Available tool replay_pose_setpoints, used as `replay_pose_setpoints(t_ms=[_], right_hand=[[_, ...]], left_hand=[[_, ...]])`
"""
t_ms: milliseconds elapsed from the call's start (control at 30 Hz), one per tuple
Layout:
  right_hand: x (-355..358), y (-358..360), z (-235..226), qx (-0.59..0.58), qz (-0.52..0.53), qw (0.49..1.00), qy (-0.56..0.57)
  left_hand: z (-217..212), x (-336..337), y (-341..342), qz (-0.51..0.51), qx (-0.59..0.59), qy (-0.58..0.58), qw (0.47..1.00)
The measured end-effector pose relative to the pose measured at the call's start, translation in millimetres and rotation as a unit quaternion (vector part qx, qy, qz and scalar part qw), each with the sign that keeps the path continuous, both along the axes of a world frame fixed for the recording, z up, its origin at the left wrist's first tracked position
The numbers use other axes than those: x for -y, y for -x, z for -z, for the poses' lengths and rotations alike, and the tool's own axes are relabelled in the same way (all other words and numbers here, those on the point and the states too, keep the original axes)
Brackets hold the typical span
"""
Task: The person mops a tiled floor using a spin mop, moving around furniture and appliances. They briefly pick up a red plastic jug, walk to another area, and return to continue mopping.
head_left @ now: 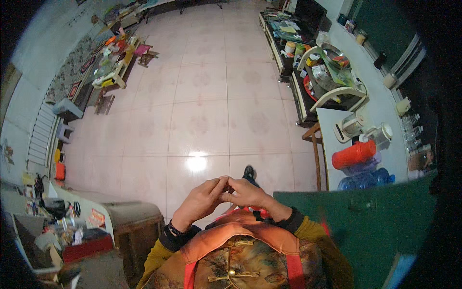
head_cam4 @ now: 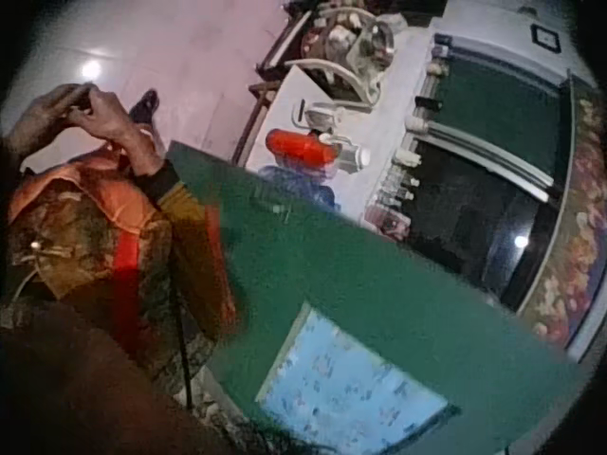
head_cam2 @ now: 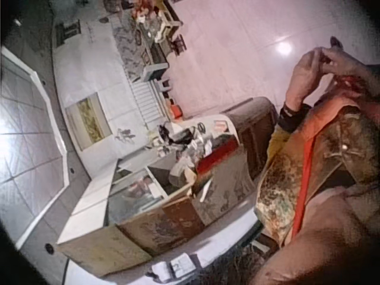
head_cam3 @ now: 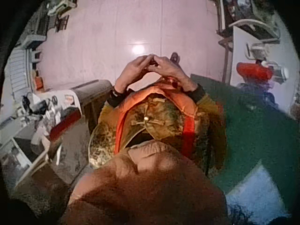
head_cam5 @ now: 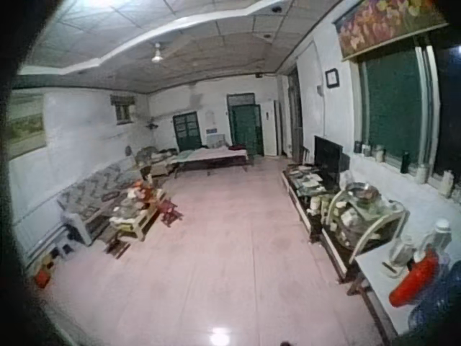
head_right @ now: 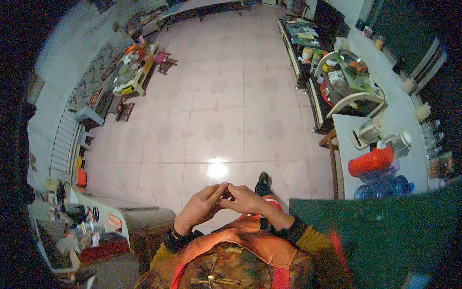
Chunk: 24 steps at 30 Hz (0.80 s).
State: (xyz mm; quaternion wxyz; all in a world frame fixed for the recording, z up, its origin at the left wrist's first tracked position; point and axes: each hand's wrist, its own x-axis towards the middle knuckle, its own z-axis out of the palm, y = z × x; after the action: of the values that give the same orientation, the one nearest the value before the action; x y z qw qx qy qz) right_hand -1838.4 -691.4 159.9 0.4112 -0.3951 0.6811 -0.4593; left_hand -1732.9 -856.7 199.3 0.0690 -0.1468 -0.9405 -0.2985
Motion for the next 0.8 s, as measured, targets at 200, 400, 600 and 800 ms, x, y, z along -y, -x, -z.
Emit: replay_pose_setpoints(t_ms=[200, 400, 600, 800], right_hand=[[35, 157, 19, -0.05, 0.009, 0.998, 0.049], [65, 304, 11, -0.036, -0.006, 0.999, 0.033], [124, 417, 9, -0.071, -0.05, 0.995, 0.04], [203, 544, 21, -0.126, -0.038, 0.99, 0.047]], left_hand=[[-1, 34, 163, 0.014, 0.029, 0.03, 0.999], [-11, 71, 316, 0.025, 0.082, 0.044, 0.995], [-10, 124, 412, -0.043, 0.113, -0.008, 0.993], [11, 207, 539, -0.044, 0.1, -0.022, 0.994]])
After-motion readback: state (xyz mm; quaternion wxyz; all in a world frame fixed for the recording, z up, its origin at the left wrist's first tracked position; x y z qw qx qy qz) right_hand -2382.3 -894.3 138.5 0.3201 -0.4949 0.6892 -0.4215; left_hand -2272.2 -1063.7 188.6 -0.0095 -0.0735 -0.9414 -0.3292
